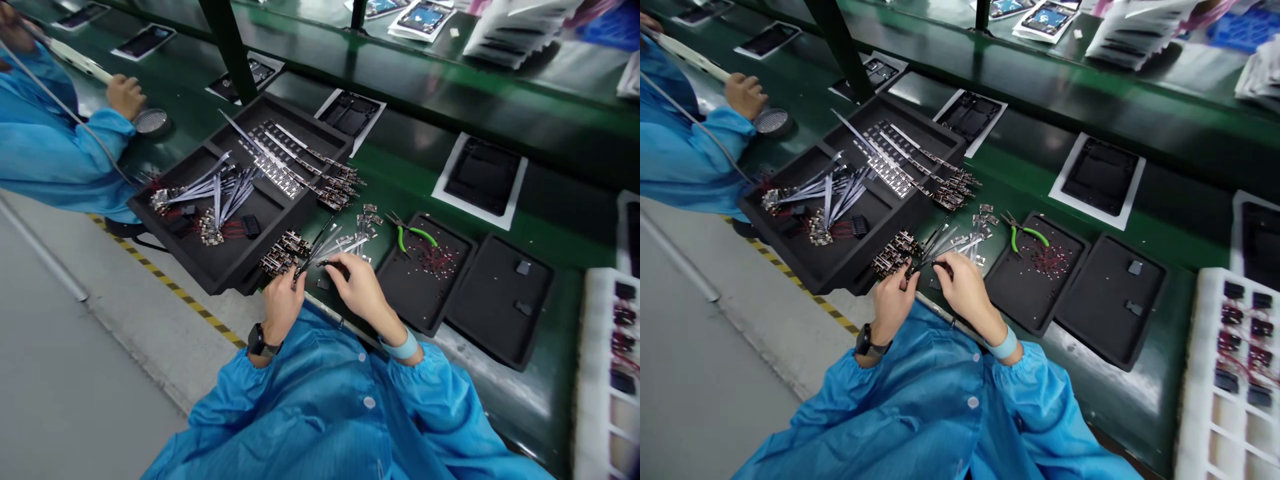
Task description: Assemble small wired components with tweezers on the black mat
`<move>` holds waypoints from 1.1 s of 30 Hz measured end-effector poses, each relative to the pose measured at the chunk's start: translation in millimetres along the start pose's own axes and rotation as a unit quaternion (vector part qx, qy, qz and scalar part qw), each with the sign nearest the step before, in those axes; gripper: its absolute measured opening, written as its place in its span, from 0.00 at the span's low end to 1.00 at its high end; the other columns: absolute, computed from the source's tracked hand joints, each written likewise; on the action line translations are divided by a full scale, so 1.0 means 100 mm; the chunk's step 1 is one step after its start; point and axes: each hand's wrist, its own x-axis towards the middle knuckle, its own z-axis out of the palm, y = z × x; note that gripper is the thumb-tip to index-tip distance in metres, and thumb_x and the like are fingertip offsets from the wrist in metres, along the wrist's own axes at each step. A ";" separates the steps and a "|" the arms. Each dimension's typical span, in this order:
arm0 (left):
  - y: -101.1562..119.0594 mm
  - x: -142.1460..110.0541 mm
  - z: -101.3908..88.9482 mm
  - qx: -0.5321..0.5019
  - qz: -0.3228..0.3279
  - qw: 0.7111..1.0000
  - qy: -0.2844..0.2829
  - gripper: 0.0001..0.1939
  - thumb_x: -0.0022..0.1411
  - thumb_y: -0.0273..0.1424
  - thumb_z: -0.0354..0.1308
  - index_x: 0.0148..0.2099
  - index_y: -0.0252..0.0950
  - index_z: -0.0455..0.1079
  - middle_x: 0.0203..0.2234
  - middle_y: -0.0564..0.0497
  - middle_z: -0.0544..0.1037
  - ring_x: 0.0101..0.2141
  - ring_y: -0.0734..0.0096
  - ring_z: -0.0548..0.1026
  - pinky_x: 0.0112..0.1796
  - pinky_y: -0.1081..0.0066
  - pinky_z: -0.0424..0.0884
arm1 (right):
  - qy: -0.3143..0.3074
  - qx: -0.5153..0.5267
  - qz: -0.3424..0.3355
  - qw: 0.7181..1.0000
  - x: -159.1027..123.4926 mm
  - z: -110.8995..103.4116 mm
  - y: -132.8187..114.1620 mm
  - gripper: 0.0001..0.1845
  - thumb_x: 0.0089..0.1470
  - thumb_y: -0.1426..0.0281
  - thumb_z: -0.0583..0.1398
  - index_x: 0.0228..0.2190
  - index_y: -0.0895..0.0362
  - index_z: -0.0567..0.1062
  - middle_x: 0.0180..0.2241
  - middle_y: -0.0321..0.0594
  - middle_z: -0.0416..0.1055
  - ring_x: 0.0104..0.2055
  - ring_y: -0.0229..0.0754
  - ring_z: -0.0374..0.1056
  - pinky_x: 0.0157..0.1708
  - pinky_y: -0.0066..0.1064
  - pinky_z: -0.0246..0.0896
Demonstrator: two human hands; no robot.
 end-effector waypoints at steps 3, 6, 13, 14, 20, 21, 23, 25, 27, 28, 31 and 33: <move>0.13 0.08 -0.03 -0.003 -0.006 1.000 -0.025 0.24 0.74 0.42 0.54 0.61 0.32 0.76 0.22 0.49 0.76 0.24 0.65 0.73 0.30 0.69 0.63 | 0.021 0.090 0.005 0.996 0.17 -0.14 -0.05 0.07 0.65 0.67 0.60 0.40 0.56 0.77 0.33 0.39 0.75 0.34 0.43 0.68 0.38 0.34 0.62; 0.28 0.17 -0.07 -0.035 0.007 0.999 -0.036 0.27 0.75 0.42 0.51 0.68 0.31 0.69 0.23 0.49 0.79 0.24 0.65 0.76 0.30 0.69 0.64 | 0.024 0.141 0.004 0.990 0.35 -0.24 -0.04 0.09 0.63 0.65 0.61 0.40 0.56 0.78 0.31 0.37 0.73 0.33 0.41 0.67 0.36 0.33 0.61; 0.52 0.40 -0.04 -0.049 0.046 0.998 0.013 0.20 0.74 0.34 0.52 0.59 0.34 0.79 0.30 0.41 0.85 0.26 0.61 0.81 0.29 0.69 0.68 | -0.005 0.212 0.018 0.977 0.33 -0.46 -0.04 0.13 0.60 0.60 0.64 0.39 0.57 0.78 0.27 0.34 0.69 0.29 0.39 0.63 0.32 0.32 0.59; 0.55 0.40 -0.05 -0.062 0.063 0.995 0.037 0.18 0.74 0.34 0.52 0.56 0.35 0.81 0.33 0.40 0.86 0.26 0.61 0.82 0.29 0.69 0.68 | -0.008 0.223 0.020 0.975 0.26 -0.52 -0.05 0.14 0.60 0.59 0.65 0.39 0.57 0.78 0.27 0.34 0.70 0.29 0.39 0.64 0.32 0.32 0.60; 1.06 0.61 -0.34 -0.118 0.200 0.965 0.125 0.17 0.73 0.35 0.55 0.56 0.35 0.81 0.38 0.41 0.87 0.28 0.64 0.83 0.32 0.69 0.73 | 0.036 0.395 0.079 0.915 -0.25 -0.92 0.08 0.19 0.59 0.56 0.67 0.45 0.55 0.78 0.31 0.37 0.75 0.32 0.40 0.70 0.32 0.31 0.63; 1.28 0.73 -0.37 -0.118 0.234 0.958 0.120 0.18 0.74 0.34 0.55 0.57 0.34 0.81 0.39 0.41 0.87 0.30 0.63 0.83 0.34 0.69 0.73 | 0.069 0.420 0.090 0.900 -0.33 -0.98 0.15 0.20 0.60 0.56 0.66 0.48 0.55 0.78 0.33 0.39 0.76 0.33 0.40 0.71 0.32 0.31 0.63; 1.83 1.00 -0.37 -0.099 0.305 0.942 0.096 0.19 0.74 0.34 0.53 0.58 0.34 0.80 0.37 0.41 0.86 0.32 0.62 0.83 0.36 0.69 0.73 | 0.150 0.449 0.106 0.874 -0.49 -1.11 0.31 0.22 0.60 0.56 0.66 0.51 0.55 0.77 0.38 0.42 0.77 0.36 0.41 0.72 0.33 0.31 0.64; 2.47 1.28 -0.24 -0.048 0.369 0.927 0.034 0.21 0.75 0.31 0.50 0.62 0.32 0.76 0.37 0.40 0.86 0.35 0.60 0.83 0.39 0.67 0.73 | 0.222 0.452 0.122 0.855 -0.68 -1.22 0.47 0.21 0.59 0.57 0.66 0.49 0.55 0.77 0.40 0.43 0.78 0.37 0.41 0.72 0.33 0.31 0.64; 3.08 1.54 0.00 -0.001 0.420 0.907 -0.013 0.23 0.75 0.29 0.47 0.67 0.30 0.70 0.42 0.38 0.85 0.41 0.59 0.83 0.43 0.66 0.73 | 0.269 0.437 0.135 0.847 -0.90 -1.32 0.61 0.18 0.59 0.57 0.66 0.45 0.56 0.78 0.37 0.43 0.78 0.35 0.41 0.71 0.33 0.31 0.64; 3.34 1.64 0.15 0.018 0.435 0.900 -0.029 0.25 0.76 0.28 0.45 0.69 0.30 0.66 0.44 0.37 0.84 0.44 0.57 0.82 0.45 0.65 0.72 | 0.285 0.430 0.138 0.846 -1.03 -1.36 0.66 0.17 0.59 0.58 0.66 0.44 0.56 0.79 0.36 0.42 0.78 0.35 0.41 0.71 0.33 0.32 0.64; 3.88 1.88 0.65 0.048 0.420 0.904 -0.067 0.26 0.76 0.28 0.43 0.71 0.26 0.60 0.50 0.31 0.81 0.50 0.52 0.80 0.48 0.62 0.71 | 0.315 0.410 0.144 0.844 -1.41 -1.43 0.77 0.15 0.60 0.58 0.66 0.41 0.57 0.80 0.32 0.41 0.77 0.33 0.41 0.70 0.33 0.33 0.63; 4.01 1.97 0.95 0.066 0.380 0.915 -0.121 0.25 0.76 0.28 0.44 0.69 0.21 0.61 0.51 0.26 0.79 0.52 0.50 0.80 0.49 0.60 0.70 | 0.328 0.397 0.154 0.843 -1.65 -1.46 0.81 0.14 0.61 0.58 0.65 0.40 0.57 0.81 0.31 0.41 0.77 0.32 0.41 0.69 0.33 0.33 0.62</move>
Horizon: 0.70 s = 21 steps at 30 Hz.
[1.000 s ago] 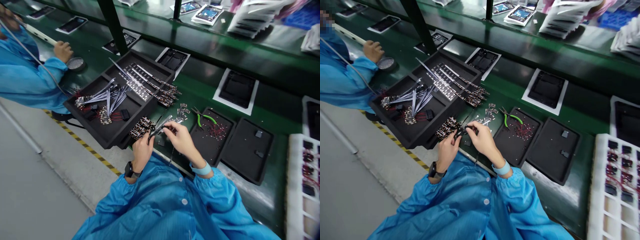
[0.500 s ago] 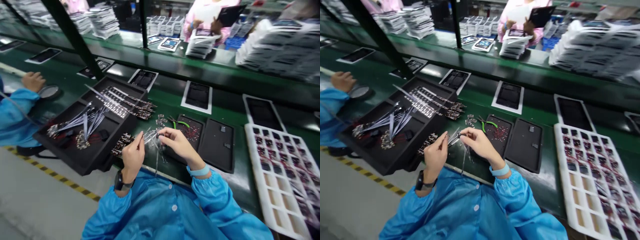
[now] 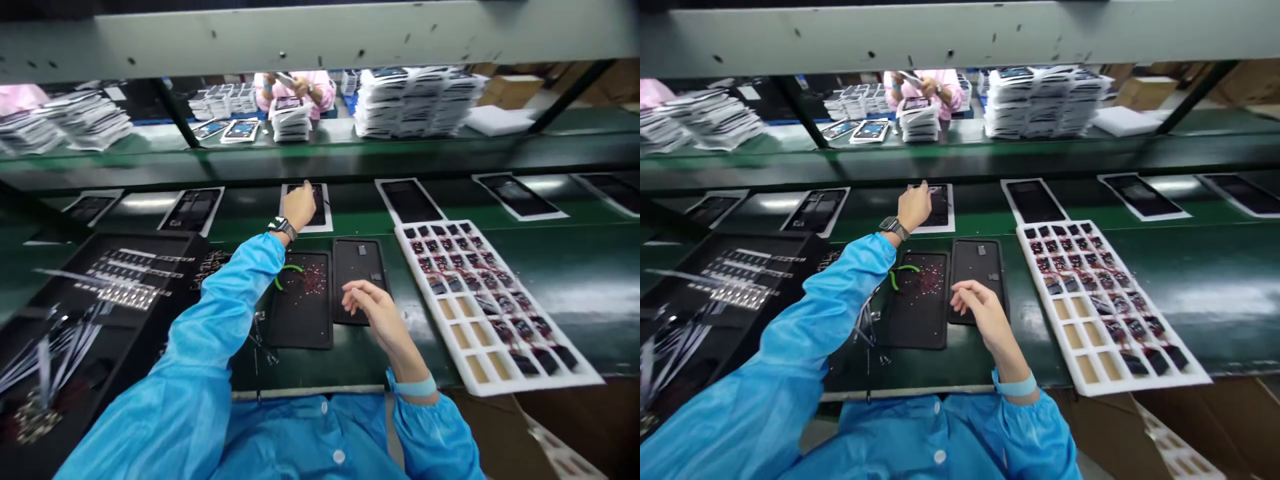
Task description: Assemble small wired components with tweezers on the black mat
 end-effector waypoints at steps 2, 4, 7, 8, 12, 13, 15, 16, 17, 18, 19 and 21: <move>-0.04 0.09 0.21 -0.006 -0.026 0.997 -0.068 0.22 0.74 0.27 0.49 0.64 0.17 0.64 0.48 0.25 0.80 0.49 0.53 0.80 0.49 0.61 0.70 | 0.017 -0.014 0.004 1.000 -0.11 -0.16 0.01 0.14 0.62 0.58 0.65 0.39 0.56 0.81 0.31 0.40 0.77 0.32 0.40 0.69 0.33 0.33 0.62; -0.11 0.06 0.35 -0.005 -0.030 0.993 -0.110 0.18 0.72 0.26 0.54 0.58 0.18 0.68 0.45 0.30 0.82 0.45 0.59 0.80 0.48 0.63 0.69 | 0.033 -0.027 0.005 0.999 -0.19 -0.28 0.01 0.14 0.62 0.58 0.65 0.39 0.56 0.81 0.30 0.40 0.77 0.31 0.40 0.69 0.33 0.33 0.61; -0.23 -0.04 0.43 0.000 -0.024 0.993 -0.119 0.14 0.72 0.25 0.53 0.53 0.19 0.71 0.42 0.34 0.83 0.43 0.66 0.79 0.50 0.67 0.67 | 0.047 -0.041 -0.006 0.998 -0.21 -0.37 -0.02 0.15 0.62 0.57 0.65 0.39 0.57 0.81 0.30 0.40 0.76 0.31 0.40 0.69 0.34 0.33 0.61; -0.27 -0.07 0.42 0.001 -0.022 0.993 -0.116 0.14 0.73 0.24 0.51 0.53 0.19 0.72 0.43 0.33 0.83 0.43 0.67 0.78 0.50 0.68 0.66 | 0.050 -0.046 -0.012 0.998 -0.20 -0.37 -0.04 0.15 0.62 0.57 0.65 0.39 0.57 0.81 0.30 0.40 0.76 0.31 0.40 0.69 0.34 0.32 0.62; -0.45 -0.16 0.21 0.008 -0.037 0.994 -0.101 0.17 0.73 0.27 0.49 0.55 0.24 0.75 0.48 0.32 0.82 0.47 0.62 0.79 0.51 0.66 0.67 | -0.006 -0.086 -0.023 0.996 -0.06 -0.11 -0.11 0.14 0.64 0.58 0.63 0.40 0.56 0.80 0.30 0.39 0.76 0.32 0.40 0.70 0.35 0.33 0.63; -0.52 -0.22 0.09 0.009 -0.043 0.995 -0.092 0.17 0.73 0.29 0.50 0.54 0.26 0.76 0.48 0.33 0.82 0.48 0.59 0.79 0.51 0.64 0.68 | -0.039 -0.106 -0.022 0.993 -0.01 0.02 -0.11 0.14 0.64 0.58 0.62 0.40 0.56 0.80 0.31 0.39 0.76 0.33 0.40 0.70 0.35 0.33 0.63; -0.69 -0.47 -0.20 -0.004 -0.041 0.998 -0.051 0.17 0.72 0.32 0.52 0.52 0.31 0.79 0.46 0.35 0.83 0.48 0.54 0.79 0.52 0.61 0.70 | -0.111 -0.161 -0.028 0.980 0.07 0.34 -0.06 0.13 0.66 0.61 0.61 0.42 0.56 0.79 0.32 0.39 0.77 0.34 0.41 0.71 0.36 0.33 0.63; -0.78 -0.67 -0.39 -0.024 -0.033 0.999 -0.019 0.17 0.72 0.34 0.53 0.52 0.32 0.80 0.45 0.38 0.83 0.48 0.55 0.80 0.53 0.60 0.70 | -0.142 -0.197 -0.040 0.969 0.11 0.53 -0.02 0.11 0.66 0.62 0.60 0.42 0.56 0.79 0.32 0.39 0.77 0.34 0.41 0.71 0.37 0.33 0.63; -0.86 -0.93 -0.58 -0.053 -0.025 0.998 0.021 0.18 0.72 0.35 0.54 0.54 0.33 0.79 0.44 0.40 0.84 0.46 0.57 0.80 0.53 0.61 0.71 | -0.172 -0.238 -0.059 0.954 0.13 0.72 0.04 0.10 0.66 0.64 0.60 0.43 0.56 0.78 0.33 0.39 0.77 0.35 0.41 0.71 0.38 0.33 0.63; -0.93 -1.24 -0.77 -0.091 -0.022 0.994 0.053 0.19 0.72 0.37 0.54 0.57 0.33 0.77 0.43 0.43 0.84 0.44 0.60 0.80 0.52 0.63 0.71 | -0.198 -0.283 -0.083 0.935 0.15 0.92 0.11 0.08 0.66 0.66 0.61 0.43 0.56 0.78 0.34 0.39 0.77 0.36 0.42 0.71 0.39 0.34 0.62; -0.97 -1.60 -0.94 -0.125 -0.037 0.988 0.080 0.20 0.72 0.38 0.54 0.59 0.34 0.76 0.41 0.44 0.84 0.41 0.64 0.80 0.49 0.65 0.73 | -0.223 -0.331 -0.109 0.911 0.15 1.11 0.19 0.07 0.66 0.68 0.61 0.43 0.56 0.78 0.35 0.39 0.77 0.38 0.43 0.70 0.41 0.35 0.62; -1.03 -2.37 -1.17 -0.173 -0.106 0.974 0.100 0.21 0.73 0.40 0.53 0.59 0.35 0.76 0.36 0.48 0.84 0.33 0.69 0.80 0.41 0.70 0.73 | -0.261 -0.421 -0.162 0.853 0.13 1.46 0.35 0.06 0.65 0.69 0.63 0.44 0.56 0.78 0.37 0.42 0.77 0.42 0.47 0.70 0.44 0.37 0.61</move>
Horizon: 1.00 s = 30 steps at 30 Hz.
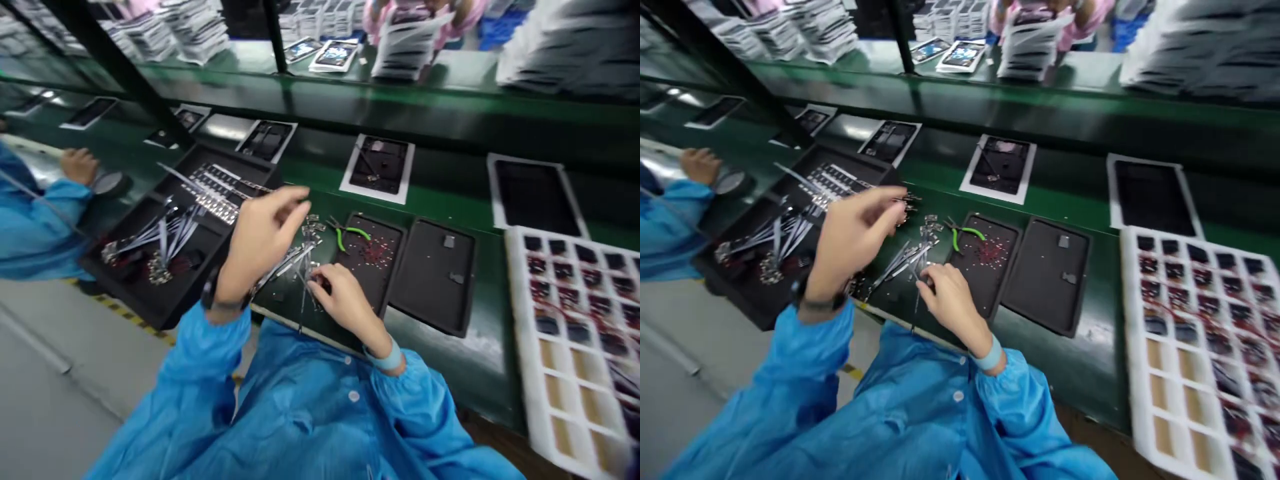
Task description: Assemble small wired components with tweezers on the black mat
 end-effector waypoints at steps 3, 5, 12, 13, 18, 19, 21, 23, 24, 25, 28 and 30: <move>-0.29 -1.01 -0.23 0.024 -0.114 0.989 -0.096 0.18 0.72 0.40 0.56 0.55 0.37 0.79 0.27 0.51 0.83 0.24 0.71 0.77 0.31 0.72 0.70 | -0.050 -0.115 -0.058 0.990 0.17 0.41 -0.16 0.11 0.63 0.64 0.67 0.43 0.58 0.78 0.42 0.48 0.77 0.47 0.53 0.68 0.49 0.42 0.60; -0.54 -1.48 -0.17 0.105 -0.197 0.965 -0.138 0.18 0.72 0.36 0.56 0.58 0.36 0.78 0.30 0.49 0.84 0.28 0.67 0.80 0.34 0.71 0.70 | -0.088 -0.156 -0.089 0.980 0.24 0.61 -0.22 0.16 0.60 0.61 0.69 0.42 0.60 0.78 0.44 0.51 0.77 0.49 0.55 0.68 0.50 0.43 0.59; -1.01 -1.92 0.24 0.250 -0.277 0.910 -0.181 0.25 0.76 0.36 0.51 0.70 0.38 0.67 0.38 0.42 0.86 0.37 0.57 0.85 0.34 0.68 0.70 | -0.177 -0.164 -0.051 0.969 0.39 0.85 -0.24 0.09 0.60 0.67 0.69 0.38 0.58 0.77 0.39 0.46 0.77 0.46 0.50 0.69 0.45 0.38 0.57; -1.05 -1.93 0.28 0.252 -0.266 0.915 -0.168 0.24 0.76 0.37 0.50 0.69 0.38 0.69 0.40 0.41 0.86 0.37 0.58 0.85 0.34 0.68 0.70 | -0.180 -0.165 -0.045 0.969 0.41 0.84 -0.24 0.07 0.61 0.68 0.68 0.37 0.58 0.77 0.38 0.46 0.77 0.45 0.50 0.69 0.45 0.38 0.57; -1.26 -2.08 0.47 0.226 -0.212 0.949 -0.054 0.21 0.75 0.38 0.53 0.62 0.36 0.75 0.36 0.42 0.86 0.32 0.63 0.84 0.32 0.71 0.70 | -0.143 -0.162 -0.066 0.974 0.44 0.72 -0.32 0.07 0.68 0.70 0.60 0.39 0.59 0.79 0.40 0.50 0.78 0.47 0.51 0.69 0.48 0.38 0.59; -1.28 -2.12 0.50 0.210 -0.197 0.957 -0.021 0.19 0.75 0.38 0.54 0.60 0.35 0.76 0.33 0.44 0.86 0.30 0.65 0.83 0.31 0.72 0.70 | -0.133 -0.148 -0.069 0.978 0.43 0.68 -0.35 0.08 0.69 0.71 0.59 0.39 0.59 0.79 0.40 0.50 0.78 0.47 0.51 0.70 0.48 0.38 0.60; -1.24 -2.16 0.53 0.168 -0.151 0.973 0.053 0.16 0.74 0.37 0.57 0.56 0.34 0.76 0.28 0.49 0.84 0.26 0.70 0.81 0.30 0.75 0.69 | -0.116 -0.102 -0.070 0.986 0.38 0.56 -0.40 0.08 0.69 0.71 0.59 0.41 0.59 0.79 0.40 0.49 0.78 0.45 0.49 0.71 0.47 0.36 0.61; -1.10 -2.12 0.52 0.131 -0.086 0.981 0.116 0.12 0.72 0.35 0.60 0.52 0.33 0.75 0.25 0.53 0.82 0.23 0.74 0.78 0.29 0.76 0.69 | -0.102 -0.029 -0.070 0.992 0.29 0.38 -0.39 0.07 0.69 0.71 0.59 0.41 0.58 0.78 0.39 0.45 0.78 0.43 0.46 0.72 0.46 0.34 0.61; -1.00 -2.06 0.50 0.119 -0.050 0.982 0.137 0.10 0.71 0.33 0.62 0.50 0.33 0.74 0.25 0.54 0.81 0.22 0.76 0.77 0.29 0.77 0.69 | -0.095 0.014 -0.068 0.993 0.22 0.26 -0.37 0.07 0.69 0.70 0.60 0.41 0.57 0.78 0.38 0.43 0.78 0.42 0.45 0.72 0.45 0.33 0.62; -0.88 -1.96 0.46 0.114 -0.012 0.982 0.151 0.10 0.69 0.31 0.64 0.50 0.33 0.73 0.25 0.55 0.80 0.22 0.76 0.76 0.29 0.77 0.69 | -0.085 0.056 -0.061 0.993 0.15 0.14 -0.32 0.07 0.69 0.68 0.60 0.40 0.57 0.78 0.37 0.41 0.78 0.41 0.43 0.72 0.44 0.32 0.62; -0.45 -1.47 0.37 0.126 0.112 0.972 0.162 0.11 0.66 0.28 0.66 0.49 0.33 0.73 0.22 0.57 0.77 0.20 0.77 0.74 0.29 0.75 0.68 | -0.026 0.178 0.005 0.984 -0.12 -0.28 -0.07 0.09 0.65 0.64 0.64 0.42 0.56 0.79 0.34 0.37 0.76 0.35 0.40 0.70 0.38 0.30 0.62; -0.07 -0.99 0.37 0.143 0.208 0.958 0.137 0.08 0.68 0.29 0.65 0.48 0.34 0.74 0.20 0.57 0.75 0.20 0.74 0.73 0.27 0.72 0.65 | 0.059 0.254 0.062 0.963 -0.34 -0.52 0.14 0.14 0.63 0.61 0.65 0.46 0.56 0.77 0.34 0.36 0.75 0.35 0.40 0.70 0.37 0.31 0.62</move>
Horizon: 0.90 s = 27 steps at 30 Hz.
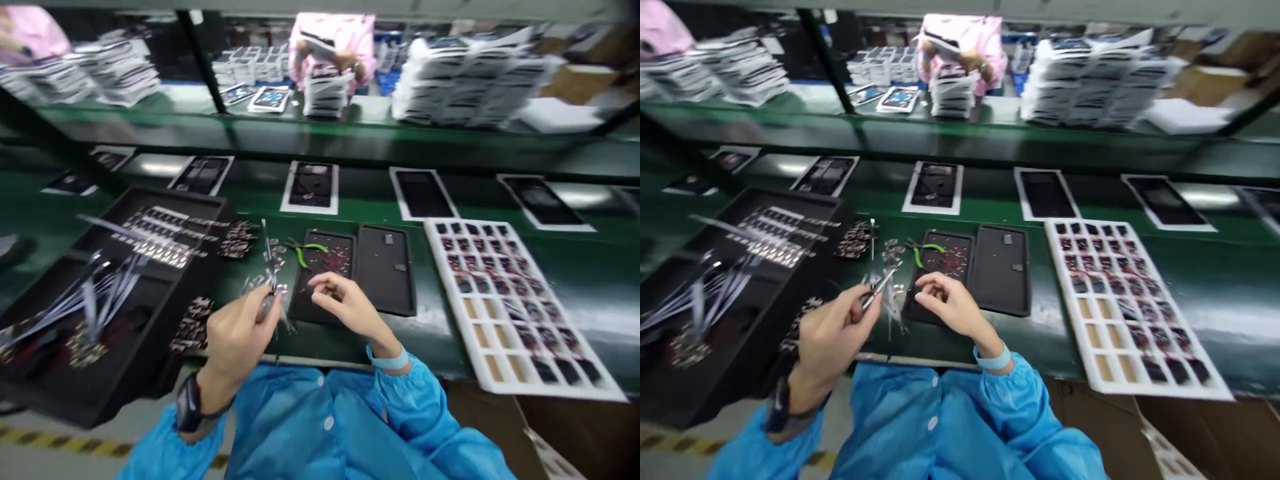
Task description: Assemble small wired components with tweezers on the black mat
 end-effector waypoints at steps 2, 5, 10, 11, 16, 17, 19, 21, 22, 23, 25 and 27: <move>0.24 0.66 0.18 0.020 0.091 0.995 -0.043 0.07 0.71 0.32 0.60 0.47 0.35 0.75 0.22 0.53 0.78 0.22 0.70 0.76 0.27 0.69 0.64 | 0.113 0.066 0.022 0.991 -0.20 -0.29 0.11 0.17 0.64 0.58 0.63 0.48 0.56 0.76 0.34 0.37 0.75 0.36 0.40 0.71 0.37 0.31 0.64; 0.79 1.67 0.67 0.050 0.193 0.967 -0.157 0.13 0.74 0.33 0.51 0.45 0.35 0.76 0.27 0.46 0.81 0.28 0.61 0.81 0.28 0.67 0.64 | 0.232 0.108 0.043 0.966 -0.56 -0.58 0.28 0.18 0.64 0.55 0.62 0.44 0.57 0.77 0.31 0.38 0.75 0.34 0.41 0.70 0.36 0.32 0.64; 1.94 2.94 1.91 0.011 0.284 0.930 -0.232 0.15 0.70 0.27 0.51 0.51 0.26 0.76 0.40 0.30 0.83 0.45 0.42 0.82 0.42 0.57 0.72 | 0.287 0.124 0.073 0.947 -1.19 -0.74 0.49 0.19 0.66 0.53 0.61 0.40 0.57 0.78 0.29 0.37 0.74 0.33 0.40 0.70 0.37 0.32 0.63; 2.14 3.09 2.17 0.002 0.281 0.929 -0.243 0.15 0.69 0.27 0.51 0.50 0.25 0.76 0.44 0.28 0.82 0.48 0.40 0.81 0.46 0.55 0.72 | 0.299 0.124 0.078 0.943 -1.30 -0.76 0.52 0.19 0.66 0.53 0.60 0.40 0.57 0.78 0.29 0.37 0.74 0.33 0.41 0.70 0.37 0.33 0.64; 2.60 3.29 3.12 -0.022 0.173 0.924 -0.342 0.20 0.69 0.27 0.54 0.57 0.21 0.74 0.54 0.24 0.77 0.56 0.41 0.76 0.53 0.56 0.71 | 0.369 0.113 0.103 0.917 -1.72 -0.91 0.64 0.21 0.67 0.51 0.59 0.39 0.57 0.78 0.29 0.38 0.74 0.34 0.42 0.70 0.38 0.34 0.64; 2.59 3.25 3.23 -0.021 0.165 0.920 -0.354 0.21 0.69 0.28 0.55 0.58 0.20 0.74 0.54 0.24 0.77 0.55 0.42 0.77 0.52 0.57 0.72 | 0.377 0.112 0.107 0.913 -1.77 -0.95 0.66 0.21 0.67 0.50 0.59 0.39 0.57 0.78 0.29 0.38 0.74 0.34 0.43 0.70 0.38 0.35 0.64; 2.50 3.12 3.37 -0.018 0.154 0.913 -0.377 0.21 0.69 0.31 0.58 0.57 0.19 0.74 0.52 0.24 0.79 0.52 0.43 0.79 0.49 0.59 0.73 | 0.390 0.110 0.113 0.907 -1.83 -1.01 0.71 0.22 0.66 0.50 0.59 0.39 0.57 0.78 0.30 0.39 0.74 0.34 0.43 0.70 0.38 0.35 0.64; 2.35 3.02 3.40 -0.014 0.139 0.908 -0.395 0.21 0.70 0.34 0.59 0.55 0.20 0.76 0.49 0.25 0.80 0.49 0.47 0.81 0.46 0.62 0.74 | 0.395 0.104 0.117 0.905 -1.84 -1.06 0.72 0.23 0.66 0.49 0.59 0.39 0.56 0.78 0.29 0.39 0.74 0.33 0.43 0.70 0.38 0.36 0.64; 2.27 3.00 3.37 -0.013 0.132 0.908 -0.398 0.20 0.70 0.35 0.60 0.53 0.21 0.77 0.48 0.27 0.81 0.47 0.49 0.81 0.45 0.64 0.74 | 0.395 0.099 0.117 0.906 -1.82 -1.07 0.70 0.22 0.66 0.49 0.59 0.38 0.56 0.78 0.29 0.39 0.74 0.34 0.44 0.70 0.38 0.36 0.64; 2.17 2.99 3.30 -0.013 0.126 0.908 -0.398 0.20 0.70 0.36 0.60 0.52 0.23 0.77 0.47 0.28 0.82 0.46 0.52 0.81 0.44 0.65 0.73 | 0.391 0.093 0.115 0.909 -1.77 -1.08 0.67 0.22 0.66 0.49 0.59 0.38 0.56 0.78 0.29 0.39 0.74 0.34 0.44 0.70 0.38 0.36 0.65; 1.93 3.02 3.03 -0.021 0.121 0.914 -0.388 0.20 0.71 0.39 0.59 0.52 0.25 0.78 0.47 0.32 0.82 0.44 0.58 0.80 0.44 0.67 0.72 | 0.367 0.075 0.104 0.921 -1.62 -1.08 0.58 0.20 0.67 0.51 0.59 0.39 0.55 0.78 0.29 0.39 0.74 0.34 0.44 0.71 0.39 0.36 0.65; 1.59 3.03 2.59 -0.037 0.120 0.922 -0.366 0.23 0.73 0.42 0.56 0.53 0.27 0.78 0.46 0.37 0.83 0.43 0.65 0.78 0.46 0.68 0.70 | 0.324 0.054 0.086 0.941 -1.40 -1.04 0.46 0.17 0.67 0.55 0.59 0.40 0.55 0.78 0.30 0.39 0.75 0.35 0.44 0.71 0.40 0.36 0.65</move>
